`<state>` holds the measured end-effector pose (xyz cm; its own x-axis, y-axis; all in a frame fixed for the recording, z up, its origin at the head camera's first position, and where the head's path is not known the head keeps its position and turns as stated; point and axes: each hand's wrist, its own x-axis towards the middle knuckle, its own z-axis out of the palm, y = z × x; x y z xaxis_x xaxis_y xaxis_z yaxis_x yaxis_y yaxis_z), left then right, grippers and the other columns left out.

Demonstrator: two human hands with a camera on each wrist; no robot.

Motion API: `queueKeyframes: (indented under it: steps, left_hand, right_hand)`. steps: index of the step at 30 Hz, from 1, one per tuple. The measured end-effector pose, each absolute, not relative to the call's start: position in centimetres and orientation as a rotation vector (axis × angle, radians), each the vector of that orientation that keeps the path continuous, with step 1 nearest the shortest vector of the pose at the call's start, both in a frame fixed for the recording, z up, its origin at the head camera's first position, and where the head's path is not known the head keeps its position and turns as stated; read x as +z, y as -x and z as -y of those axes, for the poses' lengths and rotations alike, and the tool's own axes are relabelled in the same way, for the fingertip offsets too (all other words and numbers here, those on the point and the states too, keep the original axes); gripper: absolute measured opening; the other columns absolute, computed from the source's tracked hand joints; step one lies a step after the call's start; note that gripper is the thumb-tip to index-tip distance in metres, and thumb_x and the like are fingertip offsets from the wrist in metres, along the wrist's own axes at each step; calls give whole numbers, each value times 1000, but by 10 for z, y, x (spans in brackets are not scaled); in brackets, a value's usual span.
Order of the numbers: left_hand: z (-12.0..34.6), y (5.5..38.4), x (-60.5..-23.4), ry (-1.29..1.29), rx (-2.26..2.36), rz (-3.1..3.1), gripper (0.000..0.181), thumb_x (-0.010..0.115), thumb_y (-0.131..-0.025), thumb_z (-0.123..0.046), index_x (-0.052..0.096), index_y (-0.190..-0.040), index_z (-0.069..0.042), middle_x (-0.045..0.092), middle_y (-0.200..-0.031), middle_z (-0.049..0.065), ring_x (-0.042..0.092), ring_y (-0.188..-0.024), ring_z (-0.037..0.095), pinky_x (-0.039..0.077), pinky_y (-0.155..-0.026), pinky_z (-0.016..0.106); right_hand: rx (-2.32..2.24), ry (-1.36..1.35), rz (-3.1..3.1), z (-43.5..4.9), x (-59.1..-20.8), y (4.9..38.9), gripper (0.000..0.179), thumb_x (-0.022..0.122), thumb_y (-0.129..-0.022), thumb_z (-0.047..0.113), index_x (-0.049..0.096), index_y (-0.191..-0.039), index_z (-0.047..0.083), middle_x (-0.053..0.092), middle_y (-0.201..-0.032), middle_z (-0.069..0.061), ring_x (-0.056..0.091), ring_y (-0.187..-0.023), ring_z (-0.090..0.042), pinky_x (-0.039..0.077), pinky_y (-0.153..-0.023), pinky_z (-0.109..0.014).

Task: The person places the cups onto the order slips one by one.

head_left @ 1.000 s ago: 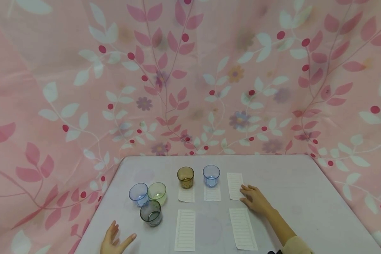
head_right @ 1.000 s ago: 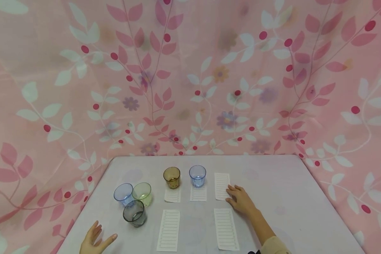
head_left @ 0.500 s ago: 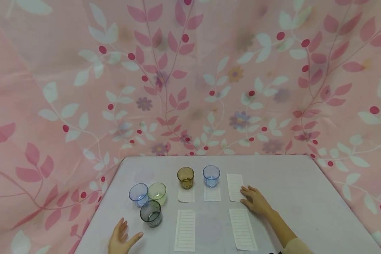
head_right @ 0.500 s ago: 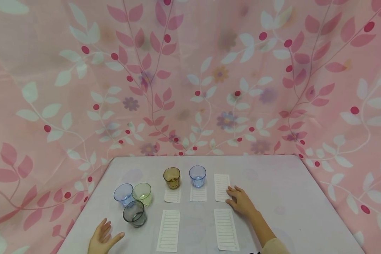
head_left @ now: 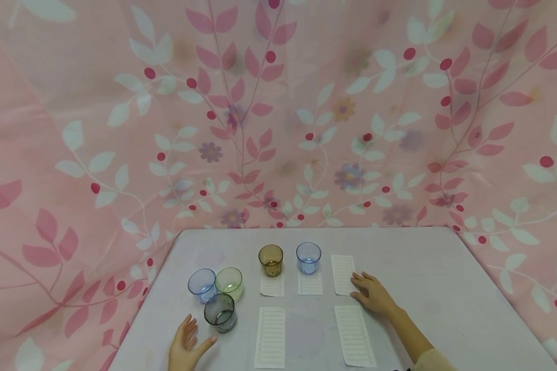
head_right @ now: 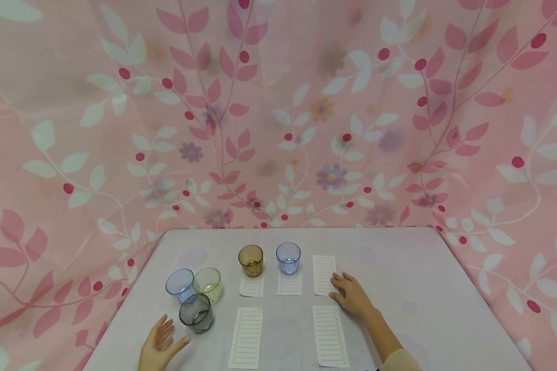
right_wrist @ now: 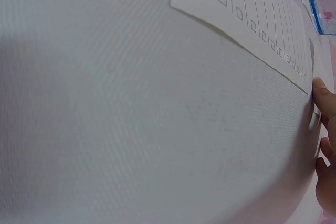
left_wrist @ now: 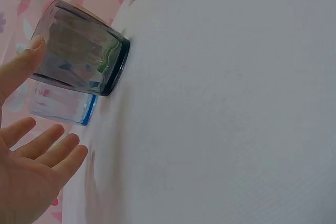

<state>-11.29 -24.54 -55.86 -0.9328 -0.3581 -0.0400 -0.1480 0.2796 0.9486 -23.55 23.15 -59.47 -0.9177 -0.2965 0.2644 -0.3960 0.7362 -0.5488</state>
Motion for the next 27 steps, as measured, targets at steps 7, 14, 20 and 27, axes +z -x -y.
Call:
queueKeyframes:
  steps: [7,14,20,27]
  left_hand:
    - [236,118,-561,-423,-1737,2326,91,82,-69,-5,29,-141,9,43,-133,36,42,-124,47,36,-101,54]
    - [228,122,-563,-358,-1703,2310,86,81,-70,-4,32,-139,10,46,-128,36,45,-120,47,40,-98,54]
    - [224,126,-568,-344,-1701,2319,84,81,-70,-5,34,-138,10,47,-127,37,46,-119,48,41,-98,53]
    - [218,130,-566,-347,-1729,2299,85,82,-70,-5,34,-137,12,46,-128,38,46,-119,49,40,-98,53]
  right_hand:
    - [987,-522,2812,-233,-594,234,44,70,-84,15,59,-119,-8,51,-132,-23,35,-127,-50,29,-102,-65]
    - [996,-544,2808,-232,-592,234,44,69,-85,16,59,-120,-8,51,-133,-22,35,-127,-50,30,-101,-65]
    - [974,-553,2770,-231,-592,233,42,70,-84,15,60,-117,-9,52,-130,-24,37,-124,-51,31,-99,-66]
    - [983,-546,2800,-232,-594,234,43,69,-85,16,59,-119,-8,51,-132,-23,35,-126,-51,30,-100,-65]
